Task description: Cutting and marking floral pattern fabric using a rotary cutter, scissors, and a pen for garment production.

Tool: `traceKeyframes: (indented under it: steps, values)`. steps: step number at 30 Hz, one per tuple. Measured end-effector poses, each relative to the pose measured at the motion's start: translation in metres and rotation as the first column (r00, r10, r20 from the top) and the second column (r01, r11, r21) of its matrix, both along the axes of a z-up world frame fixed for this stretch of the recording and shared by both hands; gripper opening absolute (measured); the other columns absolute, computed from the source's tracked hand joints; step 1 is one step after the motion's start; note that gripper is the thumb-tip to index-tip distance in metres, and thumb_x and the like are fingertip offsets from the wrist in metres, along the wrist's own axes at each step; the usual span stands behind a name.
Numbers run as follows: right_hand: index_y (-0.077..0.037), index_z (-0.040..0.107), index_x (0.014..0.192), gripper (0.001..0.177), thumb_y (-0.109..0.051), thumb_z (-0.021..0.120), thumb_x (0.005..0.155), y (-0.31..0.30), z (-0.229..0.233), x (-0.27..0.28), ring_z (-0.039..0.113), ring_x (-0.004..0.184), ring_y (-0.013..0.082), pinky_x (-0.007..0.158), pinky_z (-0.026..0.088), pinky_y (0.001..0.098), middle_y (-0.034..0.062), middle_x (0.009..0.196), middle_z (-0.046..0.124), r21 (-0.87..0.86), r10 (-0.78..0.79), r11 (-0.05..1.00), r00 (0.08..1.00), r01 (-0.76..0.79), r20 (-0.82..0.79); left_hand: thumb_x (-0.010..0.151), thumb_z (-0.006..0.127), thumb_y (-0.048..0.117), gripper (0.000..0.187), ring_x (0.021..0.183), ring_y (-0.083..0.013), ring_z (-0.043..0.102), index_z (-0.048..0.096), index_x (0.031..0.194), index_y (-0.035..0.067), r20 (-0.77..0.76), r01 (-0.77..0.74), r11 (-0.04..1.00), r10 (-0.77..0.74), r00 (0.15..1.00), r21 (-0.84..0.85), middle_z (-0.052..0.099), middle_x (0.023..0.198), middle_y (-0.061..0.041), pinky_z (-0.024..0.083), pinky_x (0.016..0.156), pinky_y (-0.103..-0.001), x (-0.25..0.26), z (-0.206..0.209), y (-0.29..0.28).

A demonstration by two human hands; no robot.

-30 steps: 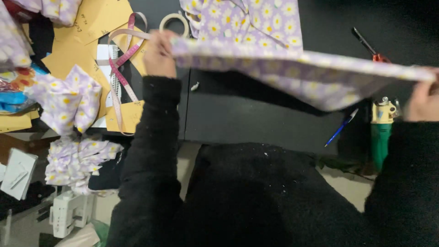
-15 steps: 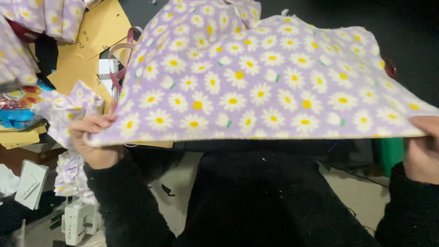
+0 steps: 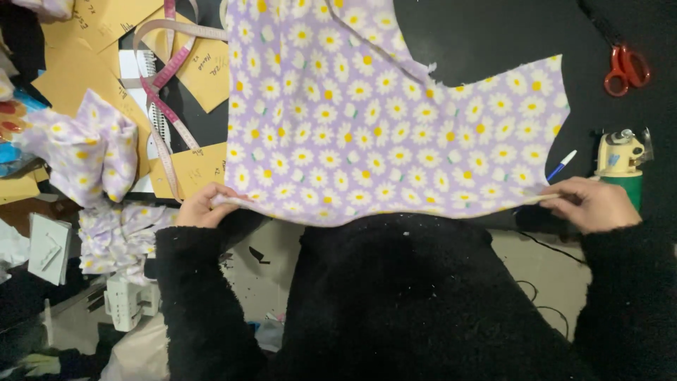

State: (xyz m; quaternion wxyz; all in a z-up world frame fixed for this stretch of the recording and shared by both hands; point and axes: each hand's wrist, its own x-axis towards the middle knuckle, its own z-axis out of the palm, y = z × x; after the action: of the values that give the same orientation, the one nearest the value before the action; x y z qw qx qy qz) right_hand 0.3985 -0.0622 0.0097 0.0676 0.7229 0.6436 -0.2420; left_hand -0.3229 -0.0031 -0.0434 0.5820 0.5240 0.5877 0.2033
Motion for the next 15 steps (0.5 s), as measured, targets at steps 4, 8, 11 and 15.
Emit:
traceKeyframes:
  steps: [4,8,11,15]
  values:
    - [-0.016,0.078,0.119,0.026,-0.032,0.073,0.098,0.059,-0.033,0.032,0.071,0.073,0.0151,0.064,0.06,0.0342,0.0035,0.093,0.076,-0.148,-0.078,0.986,0.997,0.078,0.009,0.098,0.07,0.005,0.014,0.095,-0.0104,0.065,0.064,0.11,0.001,0.088,-0.309,0.937,0.298,0.95,0.161,0.069,0.103,-0.003,0.053,0.087,-0.026,0.007,-0.031,0.027]
    - [-0.007,0.075,0.124,0.042,-0.033,0.081,0.092,0.135,-0.051,0.031,0.069,0.078,0.0166,0.073,0.058,0.0342,0.0108,0.092,0.075,0.045,-0.139,0.989,0.99,0.14,-0.031,0.1,0.073,0.009,0.013,0.091,-0.0064,0.061,0.067,0.109,0.001,-0.031,-0.371,0.837,0.417,0.908,0.404,0.069,0.1,-0.001,0.051,0.083,-0.022,0.035,-0.046,0.076]
    - [-0.006,0.073,0.123,0.037,-0.03,0.078,0.095,0.158,-0.07,0.033,0.068,0.076,0.017,0.067,0.059,0.0359,0.0083,0.093,0.072,-0.024,-0.163,0.986,0.985,0.162,-0.053,0.099,0.072,0.011,0.014,0.089,-0.0055,0.063,0.067,0.109,0.003,0.004,-0.427,0.82,0.46,0.888,0.38,0.07,0.099,0.001,0.052,0.081,-0.022,0.056,-0.036,0.103]
    - [-0.007,0.072,0.124,0.036,-0.029,0.078,0.096,0.157,-0.077,0.038,0.069,0.076,0.021,0.065,0.06,0.0388,0.0102,0.093,0.072,-0.13,-0.228,0.966,0.974,0.225,-0.005,0.101,0.074,0.008,0.015,0.093,-0.0058,0.061,0.066,0.11,0.001,0.07,-0.433,0.79,0.45,0.89,0.433,0.069,0.102,0.0,0.051,0.085,-0.022,0.056,-0.046,0.115]
